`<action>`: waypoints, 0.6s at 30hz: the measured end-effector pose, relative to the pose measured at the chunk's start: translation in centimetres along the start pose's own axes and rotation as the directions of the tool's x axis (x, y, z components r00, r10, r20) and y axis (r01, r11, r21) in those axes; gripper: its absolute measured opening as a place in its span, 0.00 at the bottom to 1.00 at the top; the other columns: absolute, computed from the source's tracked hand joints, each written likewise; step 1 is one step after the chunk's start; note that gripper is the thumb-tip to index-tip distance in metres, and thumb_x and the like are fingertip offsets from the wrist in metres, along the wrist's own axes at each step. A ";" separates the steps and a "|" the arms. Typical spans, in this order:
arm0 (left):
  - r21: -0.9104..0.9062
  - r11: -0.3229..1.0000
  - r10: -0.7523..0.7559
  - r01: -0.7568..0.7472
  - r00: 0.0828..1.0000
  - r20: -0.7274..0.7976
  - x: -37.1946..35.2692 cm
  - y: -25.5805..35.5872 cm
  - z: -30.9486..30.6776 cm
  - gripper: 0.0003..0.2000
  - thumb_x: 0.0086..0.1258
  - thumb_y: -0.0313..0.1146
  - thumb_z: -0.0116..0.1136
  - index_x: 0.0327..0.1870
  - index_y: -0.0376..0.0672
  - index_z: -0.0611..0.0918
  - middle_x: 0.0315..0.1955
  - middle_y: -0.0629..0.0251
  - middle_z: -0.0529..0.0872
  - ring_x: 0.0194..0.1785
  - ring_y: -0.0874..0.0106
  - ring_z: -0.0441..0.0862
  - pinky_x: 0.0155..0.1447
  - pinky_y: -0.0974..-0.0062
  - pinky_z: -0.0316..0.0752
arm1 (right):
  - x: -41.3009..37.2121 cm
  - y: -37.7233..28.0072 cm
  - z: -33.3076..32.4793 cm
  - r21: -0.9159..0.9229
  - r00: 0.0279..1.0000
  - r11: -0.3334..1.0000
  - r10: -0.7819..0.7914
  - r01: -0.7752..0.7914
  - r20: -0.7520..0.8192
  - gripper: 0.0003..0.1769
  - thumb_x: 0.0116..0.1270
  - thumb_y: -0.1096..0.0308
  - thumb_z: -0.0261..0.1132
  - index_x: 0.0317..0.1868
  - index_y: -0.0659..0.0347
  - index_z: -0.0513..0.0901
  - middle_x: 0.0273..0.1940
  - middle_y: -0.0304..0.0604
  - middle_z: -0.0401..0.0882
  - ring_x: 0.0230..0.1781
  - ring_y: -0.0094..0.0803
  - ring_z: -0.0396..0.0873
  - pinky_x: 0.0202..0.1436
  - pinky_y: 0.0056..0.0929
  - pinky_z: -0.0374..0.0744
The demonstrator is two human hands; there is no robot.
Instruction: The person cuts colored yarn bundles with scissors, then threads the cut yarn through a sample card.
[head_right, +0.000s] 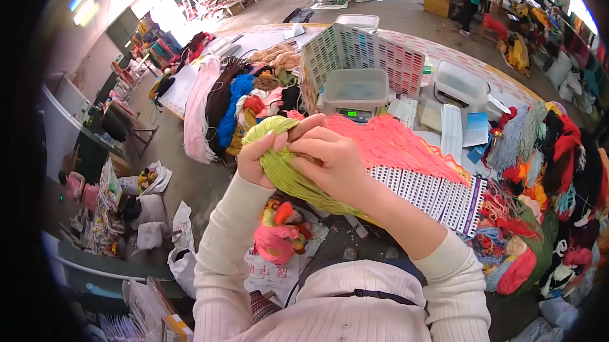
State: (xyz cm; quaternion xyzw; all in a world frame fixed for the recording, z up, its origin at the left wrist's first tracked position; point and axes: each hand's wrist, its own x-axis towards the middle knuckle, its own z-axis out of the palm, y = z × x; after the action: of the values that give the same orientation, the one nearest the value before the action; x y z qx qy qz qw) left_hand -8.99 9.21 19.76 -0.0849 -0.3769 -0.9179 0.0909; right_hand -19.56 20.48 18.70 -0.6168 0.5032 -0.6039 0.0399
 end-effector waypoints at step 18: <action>0.062 0.997 0.065 -0.049 0.954 -0.293 -2.8 -0.9 -1.1 0.15 0.62 0.33 0.41 0.46 0.33 0.69 0.53 0.55 0.65 0.53 0.71 0.66 0.55 0.74 0.63 | -4.4 1.5 -2.5 0.939 0.782 0.338 0.600 -0.057 -0.168 0.06 0.59 0.72 0.52 0.25 0.60 0.69 0.26 0.34 0.68 0.20 0.16 0.65 0.20 0.15 0.65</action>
State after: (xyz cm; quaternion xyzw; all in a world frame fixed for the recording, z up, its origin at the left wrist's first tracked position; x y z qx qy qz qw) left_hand -6.60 9.30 17.75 0.0447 -0.3810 -0.9068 0.1749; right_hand -21.34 24.10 15.28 -0.1991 0.2088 -0.8868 0.3611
